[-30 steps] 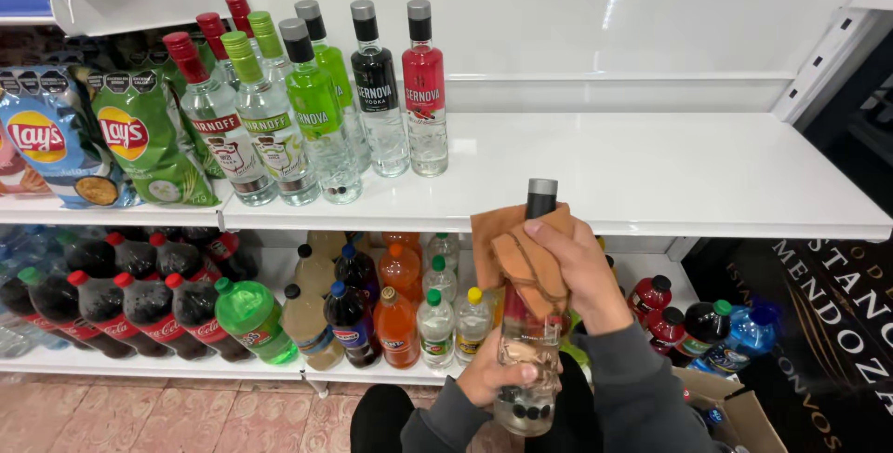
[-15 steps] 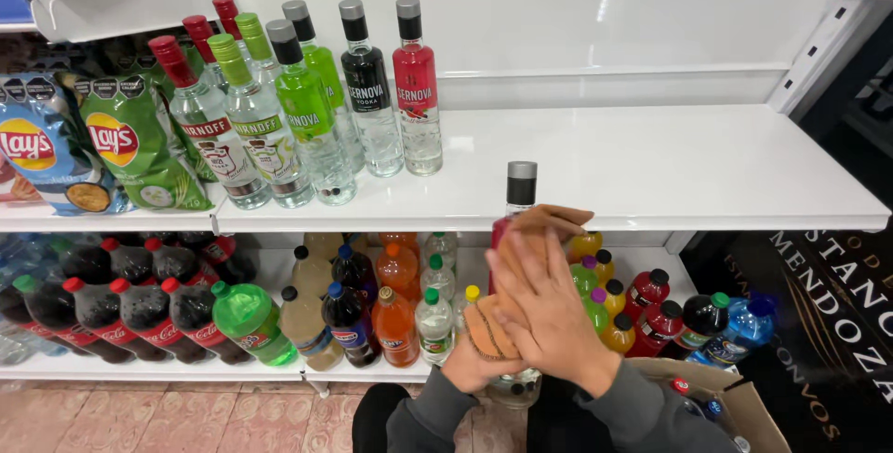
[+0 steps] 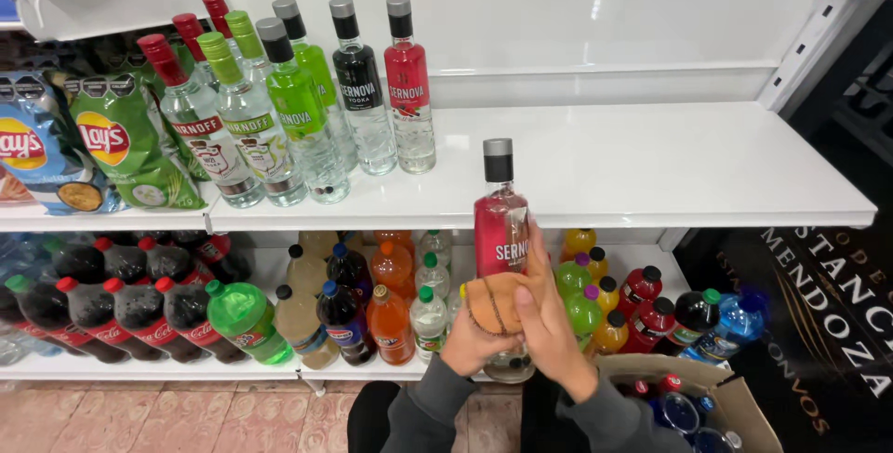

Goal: The person wipes and places multiple bottles of vodka onto a store shelf. They handle each bottle individually, wiping it with a cloth before arranging it in a row next to other bottles.

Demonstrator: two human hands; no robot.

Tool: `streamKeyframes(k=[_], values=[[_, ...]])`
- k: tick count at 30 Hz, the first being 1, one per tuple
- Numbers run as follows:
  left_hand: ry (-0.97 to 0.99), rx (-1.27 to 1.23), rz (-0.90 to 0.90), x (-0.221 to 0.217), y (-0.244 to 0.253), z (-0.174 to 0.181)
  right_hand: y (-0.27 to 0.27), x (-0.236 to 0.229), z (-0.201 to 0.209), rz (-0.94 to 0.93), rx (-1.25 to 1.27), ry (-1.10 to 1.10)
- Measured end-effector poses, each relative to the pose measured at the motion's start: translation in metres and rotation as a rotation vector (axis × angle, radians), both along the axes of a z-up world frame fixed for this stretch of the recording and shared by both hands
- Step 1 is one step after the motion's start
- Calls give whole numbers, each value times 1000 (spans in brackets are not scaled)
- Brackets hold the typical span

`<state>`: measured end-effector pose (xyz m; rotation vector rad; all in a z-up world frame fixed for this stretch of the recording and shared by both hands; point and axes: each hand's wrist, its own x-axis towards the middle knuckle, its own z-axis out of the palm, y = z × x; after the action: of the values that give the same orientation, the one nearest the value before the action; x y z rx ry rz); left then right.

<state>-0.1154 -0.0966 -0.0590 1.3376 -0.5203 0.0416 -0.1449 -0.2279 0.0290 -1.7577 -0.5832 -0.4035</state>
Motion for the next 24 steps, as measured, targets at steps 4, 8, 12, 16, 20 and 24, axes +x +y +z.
streamKeyframes(k=[4,8,12,16,20,24], values=[[-4,-30,-59,-5,7,25,-7,-13,-57,-51,179,429],[-35,-28,-90,-7,8,27,-6,-10,-45,46,706,593],[34,-79,-186,-11,1,33,0,6,4,-1,461,344],[5,20,-123,-7,0,34,4,5,28,-60,247,124],[-74,-137,-119,5,7,38,-4,0,-5,100,200,-12],[-139,-9,13,0,18,64,3,-35,-24,122,358,184]])
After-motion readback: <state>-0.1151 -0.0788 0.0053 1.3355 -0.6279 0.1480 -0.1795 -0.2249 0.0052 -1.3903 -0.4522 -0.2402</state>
